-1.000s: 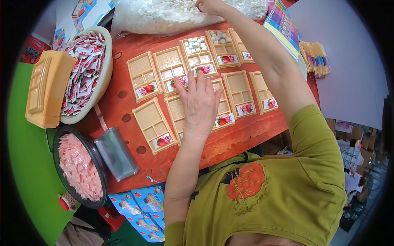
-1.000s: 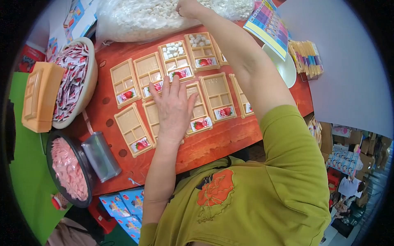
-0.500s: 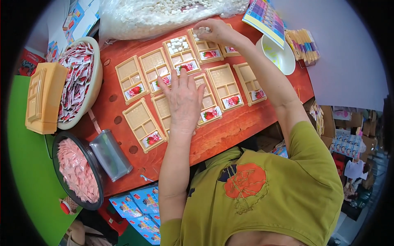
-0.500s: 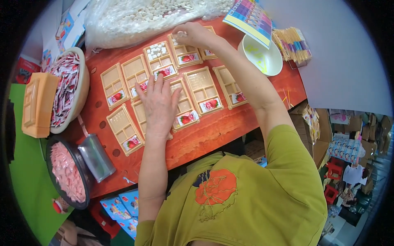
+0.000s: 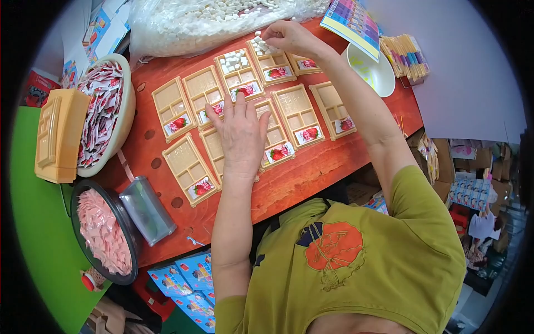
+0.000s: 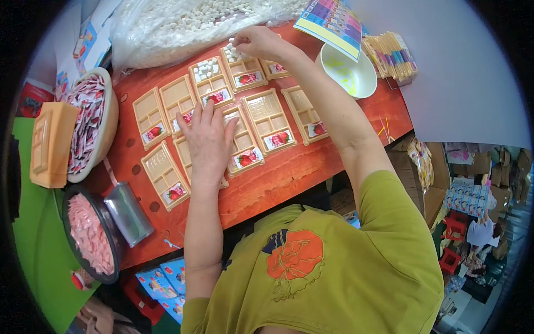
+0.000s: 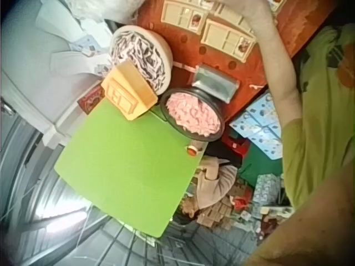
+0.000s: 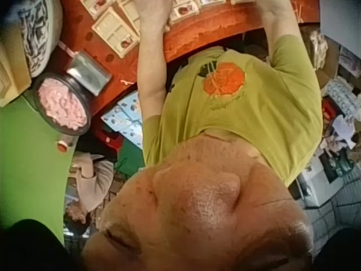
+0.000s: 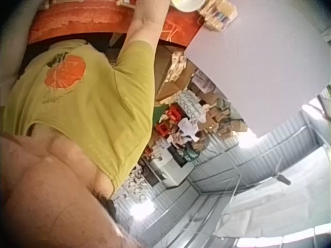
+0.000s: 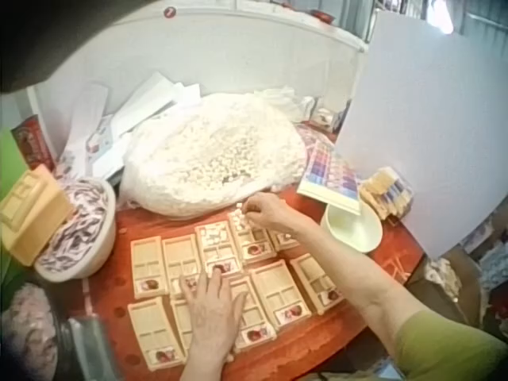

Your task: Assembling small white components into yellow plastic frame trays on a workshop table.

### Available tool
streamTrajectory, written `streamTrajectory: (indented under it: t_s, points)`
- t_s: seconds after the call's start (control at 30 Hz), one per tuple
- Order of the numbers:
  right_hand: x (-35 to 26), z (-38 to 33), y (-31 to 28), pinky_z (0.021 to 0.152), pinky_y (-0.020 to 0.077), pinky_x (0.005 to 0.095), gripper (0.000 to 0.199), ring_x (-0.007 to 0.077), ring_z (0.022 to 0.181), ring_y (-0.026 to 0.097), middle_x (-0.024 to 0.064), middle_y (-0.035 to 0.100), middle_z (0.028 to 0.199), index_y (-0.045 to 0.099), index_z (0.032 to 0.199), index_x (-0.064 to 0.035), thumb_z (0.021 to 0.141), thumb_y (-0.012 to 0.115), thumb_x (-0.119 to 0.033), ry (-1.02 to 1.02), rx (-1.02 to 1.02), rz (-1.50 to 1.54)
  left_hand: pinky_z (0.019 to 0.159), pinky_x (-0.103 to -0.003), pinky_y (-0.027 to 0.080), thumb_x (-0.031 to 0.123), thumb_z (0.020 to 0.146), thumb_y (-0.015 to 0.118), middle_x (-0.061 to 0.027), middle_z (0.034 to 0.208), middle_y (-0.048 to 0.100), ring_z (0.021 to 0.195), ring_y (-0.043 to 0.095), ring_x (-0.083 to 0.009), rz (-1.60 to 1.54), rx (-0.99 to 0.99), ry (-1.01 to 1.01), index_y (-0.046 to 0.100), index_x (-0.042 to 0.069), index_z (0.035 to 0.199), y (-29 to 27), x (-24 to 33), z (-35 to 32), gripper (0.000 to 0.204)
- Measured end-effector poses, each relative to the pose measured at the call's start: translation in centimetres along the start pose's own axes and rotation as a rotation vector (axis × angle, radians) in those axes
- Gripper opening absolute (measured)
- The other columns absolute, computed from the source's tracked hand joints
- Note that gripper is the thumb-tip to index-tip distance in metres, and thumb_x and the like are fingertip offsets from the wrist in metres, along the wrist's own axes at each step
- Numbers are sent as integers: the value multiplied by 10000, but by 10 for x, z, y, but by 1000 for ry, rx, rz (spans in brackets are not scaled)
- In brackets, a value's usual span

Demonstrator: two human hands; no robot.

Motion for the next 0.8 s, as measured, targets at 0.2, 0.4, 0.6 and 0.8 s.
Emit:
streamTrajectory:
  t_s: [0.2, 0.4, 0.6, 0.8]
  points:
    - [-10, 5, 17, 813, 545, 333, 238, 211, 888, 694, 127, 734, 981, 701, 1096, -15, 900, 666, -145, -61, -105, -117, 1141, -667, 223, 327, 928, 674, -163, 1334, 595, 1308, 488, -338, 6, 1, -8, 671, 6, 1149, -1, -1, -1, 390]
    - [4, 31, 15, 771, 541, 352, 245, 238, 817, 696, 147, 734, 916, 728, 1024, -3, 888, 674, -199, -54, 74, -160, 1143, -691, 209, 302, 898, 707, -179, 1297, 572, 1299, 471, -360, -50, 29, 11, 661, -20, 1111, -1, 1, 1, 388]
    - [7, 45, 0, 723, 536, 371, 270, 250, 759, 693, 156, 725, 824, 762, 977, -19, 858, 698, -253, 54, 91, -151, 1145, -688, 210, 303, 896, 708, -183, 1295, 572, 1295, 473, -367, -51, 19, -11, 659, -19, 1109, -1, -2, -1, 390]
    - [8, 62, 10, 724, 544, 363, 359, 251, 749, 695, 139, 735, 819, 772, 957, -39, 808, 762, -366, 202, -24, -267, 1141, -697, 207, 307, 904, 700, -185, 1303, 568, 1298, 471, -368, -48, 38, 0, 658, -21, 1107, 1, -3, -2, 388]
Point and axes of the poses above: each hand's wrist, its own z-axis towards the middle knuckle, its own y-axis out of the palm, x = y × z, the point moved 1 cm from there along z, towards the middle knuckle
